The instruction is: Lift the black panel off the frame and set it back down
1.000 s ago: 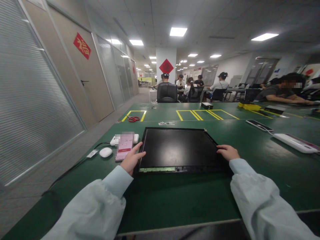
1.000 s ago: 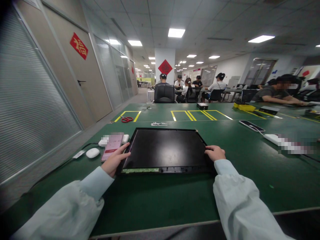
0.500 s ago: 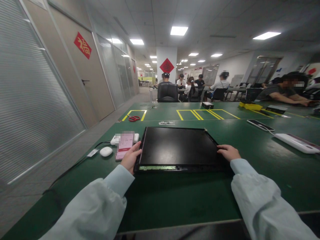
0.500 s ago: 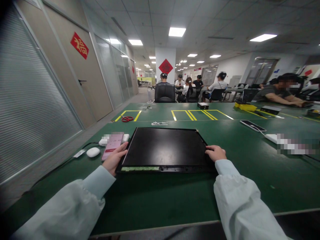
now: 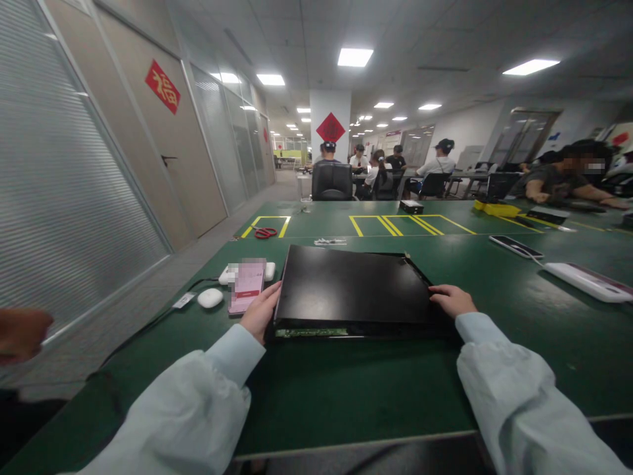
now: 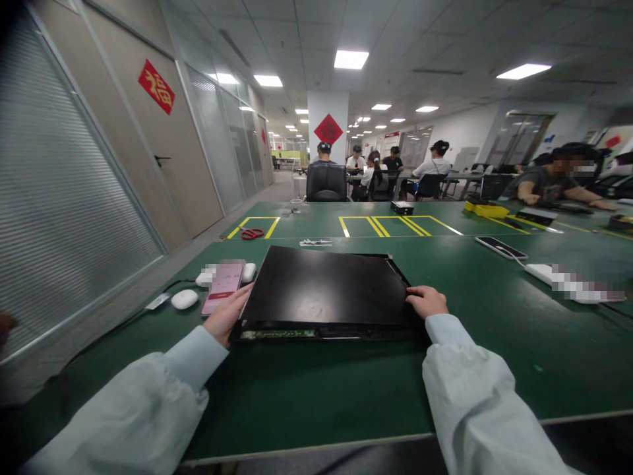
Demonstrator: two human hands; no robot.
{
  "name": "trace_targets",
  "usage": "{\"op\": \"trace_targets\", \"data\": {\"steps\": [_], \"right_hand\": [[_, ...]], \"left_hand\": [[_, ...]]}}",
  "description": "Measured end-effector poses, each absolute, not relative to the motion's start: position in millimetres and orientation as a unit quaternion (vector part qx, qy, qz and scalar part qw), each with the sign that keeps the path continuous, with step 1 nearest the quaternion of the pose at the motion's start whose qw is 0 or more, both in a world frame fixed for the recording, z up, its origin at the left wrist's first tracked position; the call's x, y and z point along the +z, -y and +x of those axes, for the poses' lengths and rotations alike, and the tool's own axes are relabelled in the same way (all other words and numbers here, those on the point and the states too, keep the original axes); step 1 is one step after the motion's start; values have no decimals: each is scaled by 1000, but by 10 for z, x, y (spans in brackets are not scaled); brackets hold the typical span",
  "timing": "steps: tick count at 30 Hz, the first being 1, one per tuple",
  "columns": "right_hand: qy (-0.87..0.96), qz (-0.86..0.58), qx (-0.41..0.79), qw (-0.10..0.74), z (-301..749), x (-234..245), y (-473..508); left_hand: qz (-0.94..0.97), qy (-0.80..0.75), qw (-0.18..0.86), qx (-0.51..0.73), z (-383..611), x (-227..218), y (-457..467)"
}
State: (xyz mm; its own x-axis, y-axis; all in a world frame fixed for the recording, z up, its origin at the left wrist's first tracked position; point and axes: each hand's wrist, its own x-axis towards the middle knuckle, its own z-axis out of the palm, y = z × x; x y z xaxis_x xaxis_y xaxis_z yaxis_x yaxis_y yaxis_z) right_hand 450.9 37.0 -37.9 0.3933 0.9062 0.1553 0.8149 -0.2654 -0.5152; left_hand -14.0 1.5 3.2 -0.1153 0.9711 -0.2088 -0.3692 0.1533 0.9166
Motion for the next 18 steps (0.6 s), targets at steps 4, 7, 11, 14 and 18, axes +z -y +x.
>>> {"op": "trace_targets", "data": {"steps": [4, 7, 11, 14, 18], "right_hand": [[544, -785, 86, 284, 4523, -394, -373], [536, -789, 88, 287, 4533, -405, -378], [541, -786, 85, 285, 4551, -418, -388], [544, -784, 79, 287, 4562, -427, -392], [544, -787, 82, 281, 4557, -419, -384]], "left_hand": [[363, -487, 563, 560, -145, -4, -19], [370, -475, 579, 549, -127, 34, -2], [337, -483, 592, 550, -103, 87, 13], [310, -500, 579, 564, -101, 82, 13], [367, -481, 574, 552, -104, 71, 45]]}}
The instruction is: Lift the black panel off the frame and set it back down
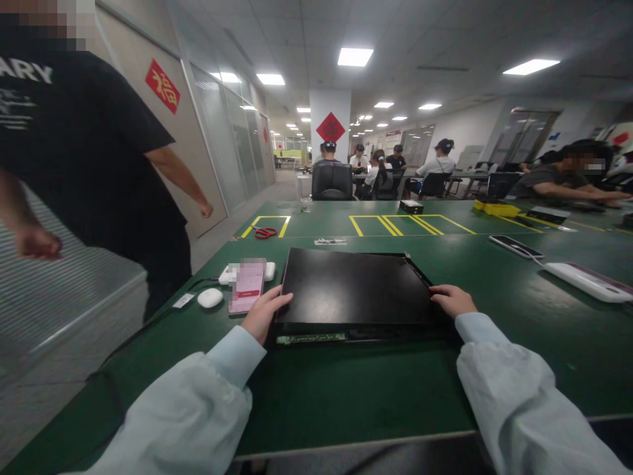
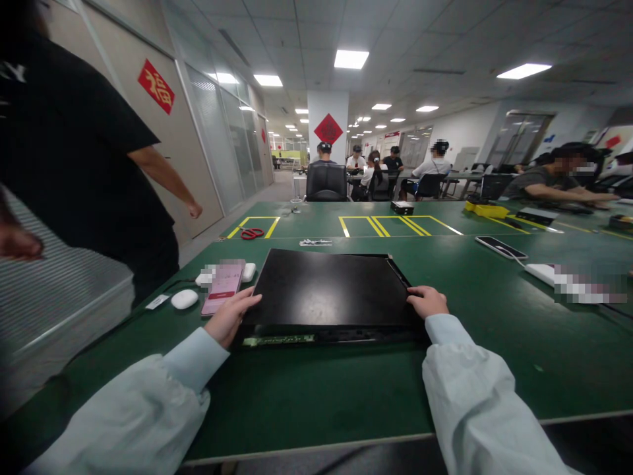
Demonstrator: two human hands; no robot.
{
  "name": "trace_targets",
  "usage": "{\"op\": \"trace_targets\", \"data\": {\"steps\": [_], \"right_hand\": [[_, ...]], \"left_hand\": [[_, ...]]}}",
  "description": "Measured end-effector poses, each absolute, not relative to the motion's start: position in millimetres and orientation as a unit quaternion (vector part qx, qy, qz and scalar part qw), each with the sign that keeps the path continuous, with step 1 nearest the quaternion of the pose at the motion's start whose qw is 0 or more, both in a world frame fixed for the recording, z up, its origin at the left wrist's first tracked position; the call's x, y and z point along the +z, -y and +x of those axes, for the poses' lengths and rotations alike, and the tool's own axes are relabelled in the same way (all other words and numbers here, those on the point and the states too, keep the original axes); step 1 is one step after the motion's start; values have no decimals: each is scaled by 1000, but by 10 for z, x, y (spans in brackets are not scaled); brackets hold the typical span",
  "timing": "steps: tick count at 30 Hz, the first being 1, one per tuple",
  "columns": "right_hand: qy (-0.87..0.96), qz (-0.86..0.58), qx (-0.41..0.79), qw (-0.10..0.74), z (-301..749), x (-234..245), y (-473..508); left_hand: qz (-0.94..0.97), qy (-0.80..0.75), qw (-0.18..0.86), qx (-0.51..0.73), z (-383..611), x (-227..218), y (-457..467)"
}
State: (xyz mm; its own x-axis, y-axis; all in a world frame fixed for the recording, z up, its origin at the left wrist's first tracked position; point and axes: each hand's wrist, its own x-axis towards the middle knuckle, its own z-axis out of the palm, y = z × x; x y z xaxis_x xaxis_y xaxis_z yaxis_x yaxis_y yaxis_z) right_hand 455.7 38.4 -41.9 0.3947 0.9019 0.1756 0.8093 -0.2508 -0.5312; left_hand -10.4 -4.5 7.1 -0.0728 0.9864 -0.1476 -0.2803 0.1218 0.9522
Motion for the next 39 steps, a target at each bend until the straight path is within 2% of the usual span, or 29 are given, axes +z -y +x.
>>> {"op": "trace_targets", "data": {"steps": [18, 28, 32, 39], "right_hand": [[531, -797, 89, 274, 4530, -394, -368], [497, -797, 111, 324, 4571, -452, -410], [484, -779, 134, 375, 4611, -508, -434], [487, -654, 172, 552, 4533, -388, -351]], "left_hand": [[419, -396, 603, 551, -43, 174, 145], [438, -346, 604, 569, 5, 220, 198], [426, -334, 614, 574, 11, 243, 205], [383, -334, 595, 623, -90, 236, 148]]}}
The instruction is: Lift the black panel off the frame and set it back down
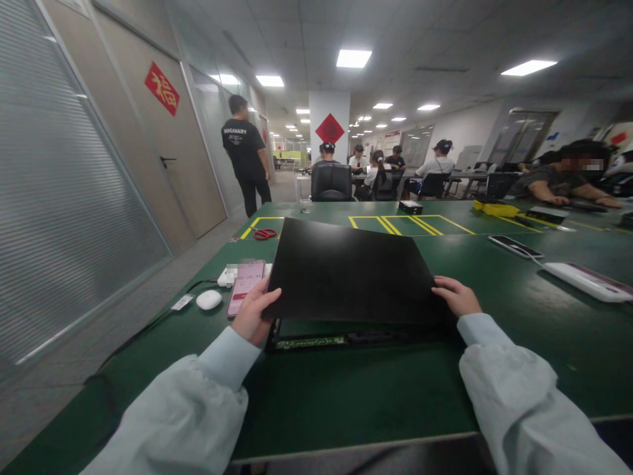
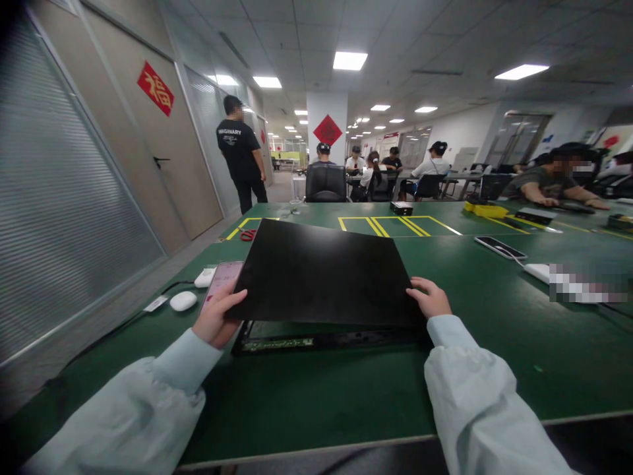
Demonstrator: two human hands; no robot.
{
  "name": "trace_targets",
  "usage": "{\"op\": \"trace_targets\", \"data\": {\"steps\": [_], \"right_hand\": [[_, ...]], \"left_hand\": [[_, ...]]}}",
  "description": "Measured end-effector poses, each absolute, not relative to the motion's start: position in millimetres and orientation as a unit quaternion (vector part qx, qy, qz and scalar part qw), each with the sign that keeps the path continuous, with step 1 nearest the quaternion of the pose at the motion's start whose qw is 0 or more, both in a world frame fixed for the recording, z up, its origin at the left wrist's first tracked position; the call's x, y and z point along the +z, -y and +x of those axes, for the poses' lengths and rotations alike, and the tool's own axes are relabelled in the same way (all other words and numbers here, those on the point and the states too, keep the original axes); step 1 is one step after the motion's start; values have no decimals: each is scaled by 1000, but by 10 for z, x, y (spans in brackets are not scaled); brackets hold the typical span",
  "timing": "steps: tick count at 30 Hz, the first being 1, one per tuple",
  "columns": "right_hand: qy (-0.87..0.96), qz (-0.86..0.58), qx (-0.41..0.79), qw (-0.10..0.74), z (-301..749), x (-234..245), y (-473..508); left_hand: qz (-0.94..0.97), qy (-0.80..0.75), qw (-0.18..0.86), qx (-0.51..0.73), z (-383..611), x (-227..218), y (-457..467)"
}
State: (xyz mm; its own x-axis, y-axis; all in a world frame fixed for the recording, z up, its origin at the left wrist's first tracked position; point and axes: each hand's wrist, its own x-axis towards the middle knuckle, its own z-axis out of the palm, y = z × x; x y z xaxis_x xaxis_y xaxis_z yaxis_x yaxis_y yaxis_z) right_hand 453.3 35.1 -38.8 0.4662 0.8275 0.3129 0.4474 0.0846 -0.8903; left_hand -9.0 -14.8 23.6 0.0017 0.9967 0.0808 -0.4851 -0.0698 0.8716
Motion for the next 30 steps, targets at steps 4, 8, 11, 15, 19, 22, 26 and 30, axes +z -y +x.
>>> {"op": "trace_targets", "data": {"steps": [4, 8, 11, 15, 19, 22, 26, 30], "right_hand": [[388, -550, 375, 637, 4372, -109, -120], [309, -435, 536, 654, 4261, 65, 86], [265, -442, 562, 647, 4233, 91, 132], [244, -466, 556, 643, 4198, 83, 111], [249, -458, 560, 644, 4156, 100, 94], [237, -447, 557, 659, 4158, 119, 83], [215, -452, 539, 677, 4171, 134, 54], [194, -445, 497, 719, 4145, 121, -10]], "left_hand": [[351, -331, 595, 643, -148, 266, 116], [301, -320, 607, 663, -186, 316, 98], [280, -309, 612, 672, -187, 345, 97], [263, -308, 615, 676, -153, 344, 104], [249, -320, 616, 675, -119, 316, 117], [250, -319, 629, 663, -93, 299, 117], [288, -346, 645, 617, -61, 241, 83], [337, -383, 628, 587, -77, 132, 51]]}}
